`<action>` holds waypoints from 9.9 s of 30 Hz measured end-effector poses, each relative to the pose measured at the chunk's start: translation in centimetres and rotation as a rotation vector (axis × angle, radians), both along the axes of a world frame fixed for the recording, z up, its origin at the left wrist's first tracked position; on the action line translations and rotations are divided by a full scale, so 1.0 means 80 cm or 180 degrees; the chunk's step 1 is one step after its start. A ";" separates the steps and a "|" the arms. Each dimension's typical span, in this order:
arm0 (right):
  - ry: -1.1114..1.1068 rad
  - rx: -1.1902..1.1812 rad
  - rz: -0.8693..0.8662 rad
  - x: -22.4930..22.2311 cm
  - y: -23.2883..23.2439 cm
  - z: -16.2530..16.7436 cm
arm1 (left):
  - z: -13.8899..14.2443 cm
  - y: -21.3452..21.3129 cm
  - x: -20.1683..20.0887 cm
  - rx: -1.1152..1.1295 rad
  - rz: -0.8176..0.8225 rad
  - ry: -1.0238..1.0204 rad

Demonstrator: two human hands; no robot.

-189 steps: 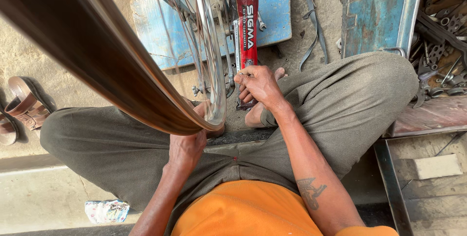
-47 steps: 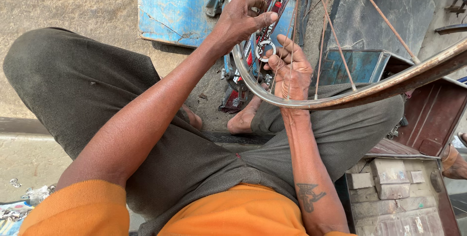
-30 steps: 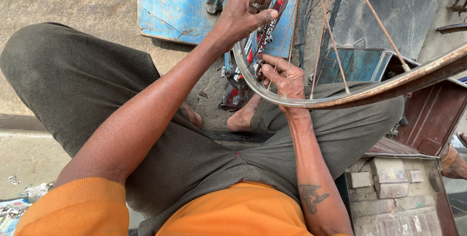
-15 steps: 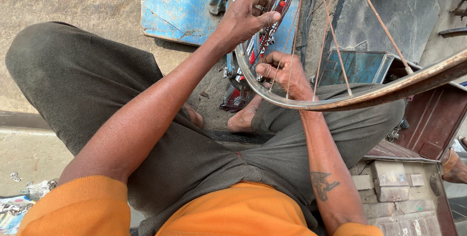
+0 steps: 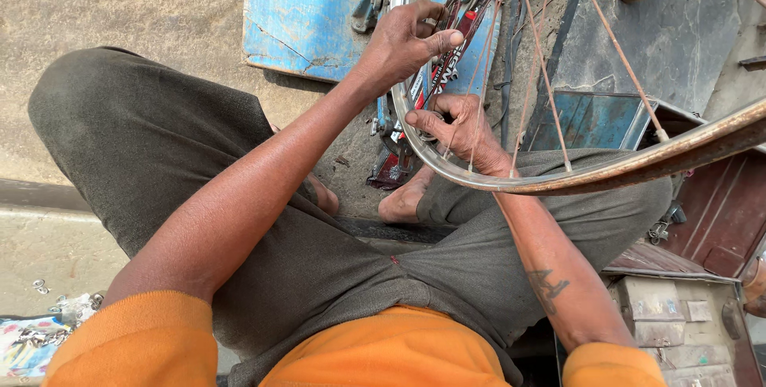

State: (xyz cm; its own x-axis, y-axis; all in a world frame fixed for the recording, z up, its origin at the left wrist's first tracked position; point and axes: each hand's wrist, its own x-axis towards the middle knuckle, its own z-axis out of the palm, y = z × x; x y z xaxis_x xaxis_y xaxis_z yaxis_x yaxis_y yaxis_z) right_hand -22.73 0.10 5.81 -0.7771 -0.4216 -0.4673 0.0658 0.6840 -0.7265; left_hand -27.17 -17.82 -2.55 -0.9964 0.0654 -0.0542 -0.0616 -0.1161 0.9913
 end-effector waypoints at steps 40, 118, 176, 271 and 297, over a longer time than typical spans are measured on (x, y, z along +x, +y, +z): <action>-0.1361 -0.4661 -0.1339 0.054 0.032 0.049 | 0.242 0.035 0.205 -0.2010 0.0375 0.1626; -0.0727 -0.2172 -0.1771 0.029 0.001 0.023 | 0.022 -0.013 -0.005 -0.0488 0.0322 -0.0345; -0.0969 -0.1646 -0.0533 0.006 0.009 -0.007 | 0.000 -0.017 -0.007 -0.0821 0.0136 0.0009; -0.0050 -0.0960 -0.0548 0.021 -0.014 0.023 | 0.016 -0.020 0.008 -0.0923 0.0323 -0.0052; -0.0534 -0.3086 -0.2187 0.060 0.039 0.088 | 0.124 -0.007 0.038 -0.0635 0.0216 0.0294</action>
